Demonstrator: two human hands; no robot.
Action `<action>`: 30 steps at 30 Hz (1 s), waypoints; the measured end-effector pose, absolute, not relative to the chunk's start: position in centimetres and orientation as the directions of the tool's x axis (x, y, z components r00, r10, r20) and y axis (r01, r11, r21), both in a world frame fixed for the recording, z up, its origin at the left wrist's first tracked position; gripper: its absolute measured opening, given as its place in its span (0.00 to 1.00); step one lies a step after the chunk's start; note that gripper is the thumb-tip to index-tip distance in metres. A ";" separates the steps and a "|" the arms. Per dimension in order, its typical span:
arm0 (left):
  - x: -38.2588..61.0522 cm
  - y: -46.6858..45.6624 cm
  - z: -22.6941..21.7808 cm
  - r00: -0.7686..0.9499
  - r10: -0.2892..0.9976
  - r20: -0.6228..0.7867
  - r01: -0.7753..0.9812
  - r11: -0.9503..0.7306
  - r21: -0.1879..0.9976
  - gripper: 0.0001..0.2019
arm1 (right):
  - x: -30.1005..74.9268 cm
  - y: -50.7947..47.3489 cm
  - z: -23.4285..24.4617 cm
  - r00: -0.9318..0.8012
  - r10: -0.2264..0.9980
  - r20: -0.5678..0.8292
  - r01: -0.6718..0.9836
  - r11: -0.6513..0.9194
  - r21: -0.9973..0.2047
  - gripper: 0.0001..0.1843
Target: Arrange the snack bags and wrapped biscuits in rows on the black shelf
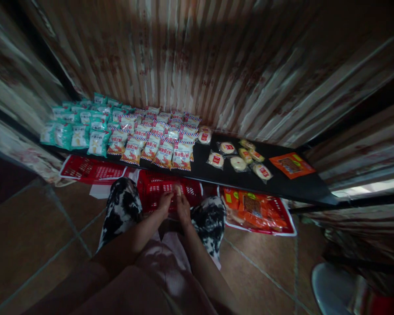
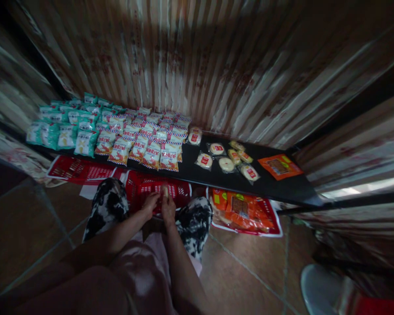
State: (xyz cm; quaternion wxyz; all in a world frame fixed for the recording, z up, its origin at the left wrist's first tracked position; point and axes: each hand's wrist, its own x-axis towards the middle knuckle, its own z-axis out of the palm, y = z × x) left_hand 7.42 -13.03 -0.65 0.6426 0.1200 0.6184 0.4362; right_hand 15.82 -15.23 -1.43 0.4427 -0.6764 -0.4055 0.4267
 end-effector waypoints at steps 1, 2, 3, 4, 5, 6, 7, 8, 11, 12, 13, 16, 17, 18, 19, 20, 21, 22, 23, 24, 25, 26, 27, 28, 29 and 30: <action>7.5 -13.1 -0.6 -0.159 0.706 -0.690 -0.399 0.593 0.699 0.06 | 16.0 -15.2 -1.6 0.313 0.924 -0.222 0.160 -0.281 -0.946 0.22; 7.6 -13.1 -0.6 -0.175 0.701 -0.692 -0.387 0.597 0.703 0.07 | 16.1 -15.2 -1.7 0.323 0.919 -0.226 0.153 -0.287 -0.946 0.22; 7.7 -13.1 -0.6 -0.184 0.695 -0.695 -0.376 0.604 0.703 0.08 | 16.3 -15.2 -1.9 0.335 0.913 -0.234 0.153 -0.297 -0.942 0.22; 7.9 -13.1 -0.5 -0.190 0.694 -0.694 -0.367 0.606 0.706 0.08 | 16.5 -15.1 -2.1 0.348 0.908 -0.235 0.159 -0.304 -0.939 0.21; 8.1 -13.1 -0.4 -0.194 0.692 -0.695 -0.356 0.611 0.707 0.08 | 16.7 -15.1 -2.4 0.367 0.902 -0.228 0.166 -0.304 -0.938 0.21; 8.2 -13.1 -0.4 -0.195 0.696 -0.691 -0.347 0.611 0.712 0.08 | 16.9 -15.1 -2.5 0.389 0.894 -0.223 0.170 -0.308 -0.936 0.21; 8.4 -13.1 -0.3 -0.197 0.700 -0.687 -0.336 0.610 0.718 0.08 | 17.1 -15.1 -2.7 0.397 0.892 -0.217 0.173 -0.305 -0.936 0.22; 8.6 -13.0 -0.1 -0.199 0.703 -0.683 -0.326 0.610 0.722 0.09 | 17.3 -15.1 -2.8 0.399 0.894 -0.204 0.175 -0.293 -0.940 0.22; 8.9 -12.8 0.2 -0.201 0.718 -0.666 -0.296 0.604 0.740 0.08 | 17.9 -15.4 -2.7 0.407 0.900 -0.159 0.194 -0.255 -0.947 0.24; 9.0 -12.8 0.3 -0.202 0.727 -0.656 -0.287 0.597 0.750 0.08 | 18.1 -15.6 -2.7 0.416 0.898 -0.143 0.202 -0.244 -0.949 0.26; 9.1 -12.7 0.4 -0.203 0.738 -0.644 -0.278 0.587 0.760 0.08 | 18.3 -15.8 -2.5 0.426 0.895 -0.132 0.212 -0.240 -0.947 0.28; 9.5 -12.5 0.6 -0.208 0.775 -0.596 -0.255 0.546 0.798 0.10 | 18.8 -16.2 -2.1 0.460 0.881 -0.112 0.248 -0.249 -0.936 0.31; 9.6 -12.5 0.6 -0.208 0.786 -0.583 -0.251 0.533 0.808 0.10 | 19.0 -16.3 -1.8 0.467 0.878 -0.106 0.260 -0.251 -0.932 0.31; 9.8 -12.4 0.6 -0.206 0.798 -0.566 -0.246 0.518 0.819 0.11 | 19.2 -16.3 -1.6 0.473 0.876 -0.097 0.270 -0.249 -0.930 0.30; 9.9 -12.4 0.7 -0.205 0.815 -0.542 -0.238 0.496 0.835 0.11 | 19.4 -16.3 -1.3 0.478 0.874 -0.087 0.279 -0.245 -0.929 0.30; 10.1 -12.3 0.8 -0.205 0.836 -0.510 -0.222 0.467 0.856 0.11 | 19.7 -16.2 -1.0 0.483 0.872 -0.077 0.287 -0.240 -0.927 0.30; 10.3 -12.3 0.9 -0.207 0.860 -0.467 -0.194 0.432 0.881 0.10 | 19.9 -16.1 -0.7 0.487 0.871 -0.065 0.297 -0.235 -0.925 0.29; 10.5 -12.3 1.1 -0.208 0.885 -0.417 -0.153 0.391 0.907 0.10 | 20.2 -15.9 -0.4 0.490 0.870 -0.048 0.313 -0.227 -0.922 0.29; 10.7 -12.2 1.3 -0.204 0.910 -0.360 -0.097 0.347 0.933 0.09 | 20.5 -15.7 -0.1 0.496 0.868 -0.024 0.337 -0.218 -0.916 0.30; 10.9 -12.1 1.5 -0.198 0.933 -0.300 -0.027 0.301 0.953 0.08 | 20.8 -15.5 0.2 0.500 0.866 0.006 0.370 -0.207 -0.906 0.30; 11.1 -12.1 1.8 -0.187 0.953 -0.240 0.050 0.253 0.966 0.08 | 21.1 -15.4 0.6 0.503 0.863 0.043 0.410 -0.195 -0.891 0.30; 11.2 -12.0 2.1 -0.170 0.969 -0.179 0.127 0.201 0.971 0.08 | 21.5 -15.2 0.9 0.508 0.858 0.082 0.451 -0.183 -0.873 0.30; 11.4 -11.8 2.4 -0.150 0.981 -0.119 0.195 0.148 0.970 0.09 | 21.8 -15.0 1.2 0.510 0.852 0.120 0.492 -0.174 -0.853 0.31; 11.6 -11.7 2.6 -0.129 0.989 -0.067 0.249 0.097 0.964 0.09 | 22.2 -14.9 1.6 0.510 0.847 0.149 0.527 -0.170 -0.833 0.31; 11.8 -11.5 2.9 -0.108 0.994 -0.025 0.286 0.055 0.957 0.10 | 22.6 -14.7 1.9 0.507 0.846 0.168 0.555 -0.171 -0.814 0.32; 12.0 -11.3 3.1 -0.089 0.996 0.004 0.309 0.024 0.951 0.10 | 23.1 -14.6 2.2 0.499 0.849 0.175 0.578 -0.175 -0.797 0.32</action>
